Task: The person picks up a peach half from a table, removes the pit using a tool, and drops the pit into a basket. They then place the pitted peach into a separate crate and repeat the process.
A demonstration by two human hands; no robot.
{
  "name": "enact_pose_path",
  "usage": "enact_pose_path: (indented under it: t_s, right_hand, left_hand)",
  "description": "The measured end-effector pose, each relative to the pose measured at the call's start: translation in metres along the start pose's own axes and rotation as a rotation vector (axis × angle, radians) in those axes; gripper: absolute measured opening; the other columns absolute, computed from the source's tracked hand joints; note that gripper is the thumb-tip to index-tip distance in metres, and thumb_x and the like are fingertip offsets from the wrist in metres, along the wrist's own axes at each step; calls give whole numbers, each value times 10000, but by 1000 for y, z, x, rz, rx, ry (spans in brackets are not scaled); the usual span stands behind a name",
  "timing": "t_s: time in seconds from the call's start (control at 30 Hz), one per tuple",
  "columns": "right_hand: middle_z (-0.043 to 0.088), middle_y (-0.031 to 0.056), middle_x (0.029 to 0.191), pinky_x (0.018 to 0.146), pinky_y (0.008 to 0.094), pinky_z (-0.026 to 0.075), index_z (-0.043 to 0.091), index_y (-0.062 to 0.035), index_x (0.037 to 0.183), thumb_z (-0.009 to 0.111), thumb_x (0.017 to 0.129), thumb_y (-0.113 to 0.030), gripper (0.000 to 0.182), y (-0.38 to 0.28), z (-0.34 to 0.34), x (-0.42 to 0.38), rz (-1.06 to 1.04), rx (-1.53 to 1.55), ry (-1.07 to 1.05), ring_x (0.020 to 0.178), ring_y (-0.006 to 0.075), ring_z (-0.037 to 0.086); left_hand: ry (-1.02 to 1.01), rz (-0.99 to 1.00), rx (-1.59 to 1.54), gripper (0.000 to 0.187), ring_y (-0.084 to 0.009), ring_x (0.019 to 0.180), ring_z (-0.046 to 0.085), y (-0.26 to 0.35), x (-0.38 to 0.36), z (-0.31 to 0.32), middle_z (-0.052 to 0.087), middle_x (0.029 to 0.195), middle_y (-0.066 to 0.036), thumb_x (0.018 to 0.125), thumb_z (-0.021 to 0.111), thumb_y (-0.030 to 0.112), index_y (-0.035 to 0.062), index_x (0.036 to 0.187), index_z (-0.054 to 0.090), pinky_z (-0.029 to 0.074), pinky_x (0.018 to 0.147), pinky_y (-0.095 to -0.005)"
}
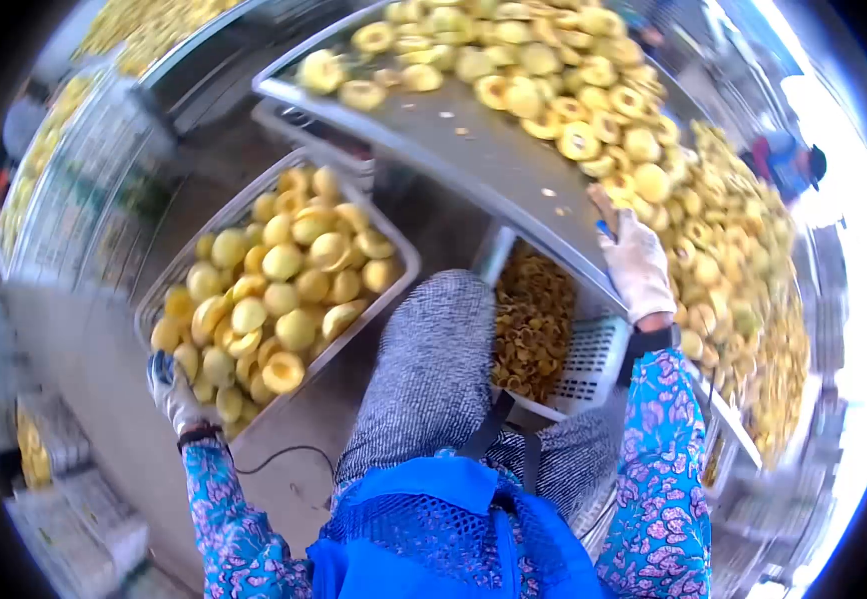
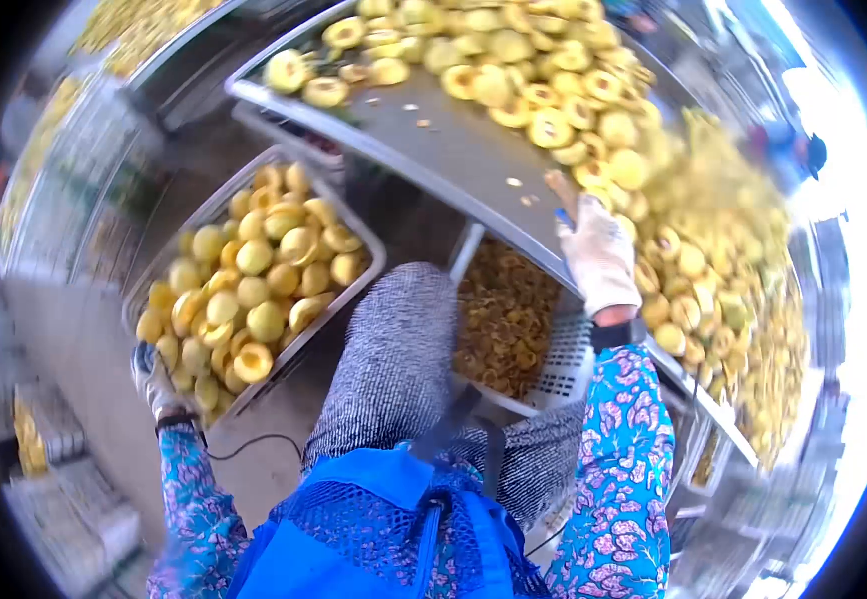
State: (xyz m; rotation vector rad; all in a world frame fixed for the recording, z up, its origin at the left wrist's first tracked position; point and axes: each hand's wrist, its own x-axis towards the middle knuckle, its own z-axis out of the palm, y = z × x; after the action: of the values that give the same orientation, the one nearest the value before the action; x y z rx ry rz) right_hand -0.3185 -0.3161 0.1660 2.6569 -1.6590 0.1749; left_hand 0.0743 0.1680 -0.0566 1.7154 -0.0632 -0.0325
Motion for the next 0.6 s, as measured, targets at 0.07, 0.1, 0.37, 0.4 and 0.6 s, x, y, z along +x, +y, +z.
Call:
enact_pose_path:
  t_s: [0.07,0.1,0.37,0.4,0.6]
  right_hand:
    - [636,236,949,799,478,466,554,-25,1010,597,858,-317,332,-11,29,24,-144,-55,1,905,410,607]
    - [635,242,949,803,479,462,553,-24,1008,597,857,-335,348,-6,36,34,-124,-56,-91,914,411,604]
    - [623,214,1007,882,420,454,546,-20,1159,620,850,-274,406,-82,20,29,-248,-5,-24,987,369,591]
    - [621,211,1001,885,416,454,553,-25,1147,618,852,-262,384,-117,14,11,-327,147,16,983,365,590]
    - [565,94,782,633,425,488,585,-110,929,670,695,-195,263,-273,128,-124,-996,164,-347,702,279,598]
  left_hand:
    - [99,-43,310,475,-245,1142,515,8,-10,-24,509,1272,-143,852,642,124,-26,1274,483,429,971,-353]
    - [146,-73,464,479,-251,1143,517,5,-10,-40,513,1269,-151,844,651,136,-30,1264,492,430,966,-359]
    - [157,127,736,448,-309,1089,562,48,68,-17,598,1164,-164,800,676,265,34,1173,588,442,928,-357]
    - [47,83,715,434,-312,1096,559,52,93,-4,609,1151,-155,793,679,275,59,1162,602,440,929,-354]
    - [-393,446,1268,416,-328,1125,535,42,177,105,603,1164,-149,793,623,333,93,1133,608,429,966,-400]
